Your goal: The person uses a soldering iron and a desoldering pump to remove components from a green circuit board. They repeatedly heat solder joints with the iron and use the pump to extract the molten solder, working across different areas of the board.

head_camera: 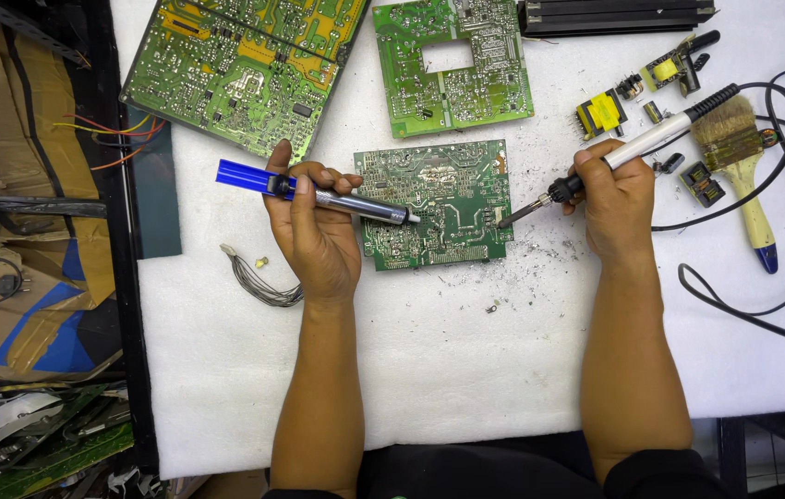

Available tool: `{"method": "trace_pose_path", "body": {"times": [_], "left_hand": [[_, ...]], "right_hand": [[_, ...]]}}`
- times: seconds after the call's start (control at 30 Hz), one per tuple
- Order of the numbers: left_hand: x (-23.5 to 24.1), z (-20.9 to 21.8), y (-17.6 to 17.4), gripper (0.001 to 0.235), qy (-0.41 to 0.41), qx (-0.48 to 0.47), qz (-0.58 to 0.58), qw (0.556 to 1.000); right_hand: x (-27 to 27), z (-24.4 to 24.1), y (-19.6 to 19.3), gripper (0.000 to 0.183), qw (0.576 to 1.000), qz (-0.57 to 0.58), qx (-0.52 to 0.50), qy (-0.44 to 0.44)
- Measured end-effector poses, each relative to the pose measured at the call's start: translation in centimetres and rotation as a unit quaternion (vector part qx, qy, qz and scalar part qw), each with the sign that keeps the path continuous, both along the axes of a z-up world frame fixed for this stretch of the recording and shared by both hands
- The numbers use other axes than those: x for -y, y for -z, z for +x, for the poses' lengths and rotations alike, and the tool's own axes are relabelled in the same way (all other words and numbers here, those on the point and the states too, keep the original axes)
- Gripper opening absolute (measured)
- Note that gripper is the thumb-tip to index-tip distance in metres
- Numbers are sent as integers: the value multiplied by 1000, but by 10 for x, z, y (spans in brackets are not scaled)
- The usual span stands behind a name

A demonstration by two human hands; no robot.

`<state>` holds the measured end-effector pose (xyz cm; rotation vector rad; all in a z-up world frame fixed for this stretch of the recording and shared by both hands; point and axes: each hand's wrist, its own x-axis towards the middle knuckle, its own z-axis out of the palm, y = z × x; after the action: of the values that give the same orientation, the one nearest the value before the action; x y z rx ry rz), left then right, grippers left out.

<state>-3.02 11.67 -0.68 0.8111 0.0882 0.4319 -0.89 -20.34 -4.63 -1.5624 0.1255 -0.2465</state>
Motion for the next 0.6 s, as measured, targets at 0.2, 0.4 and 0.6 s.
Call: {"method": "trace_pose_path", "body": {"times": [0.2, 0.4, 0.6], "left_hand": [[2, 1, 3, 41, 6, 9, 3, 1000], [2, 2, 6, 40, 9, 11, 5, 1000], [4, 2, 8, 41, 10, 17, 5, 1000]], "right_hand": [[0, 2, 0, 20, 1000, 6, 4, -1], [0, -1, -1, 21, 1000, 8, 6, -9], [3, 0, 1, 19, 1000, -8, 13, -24]]}}
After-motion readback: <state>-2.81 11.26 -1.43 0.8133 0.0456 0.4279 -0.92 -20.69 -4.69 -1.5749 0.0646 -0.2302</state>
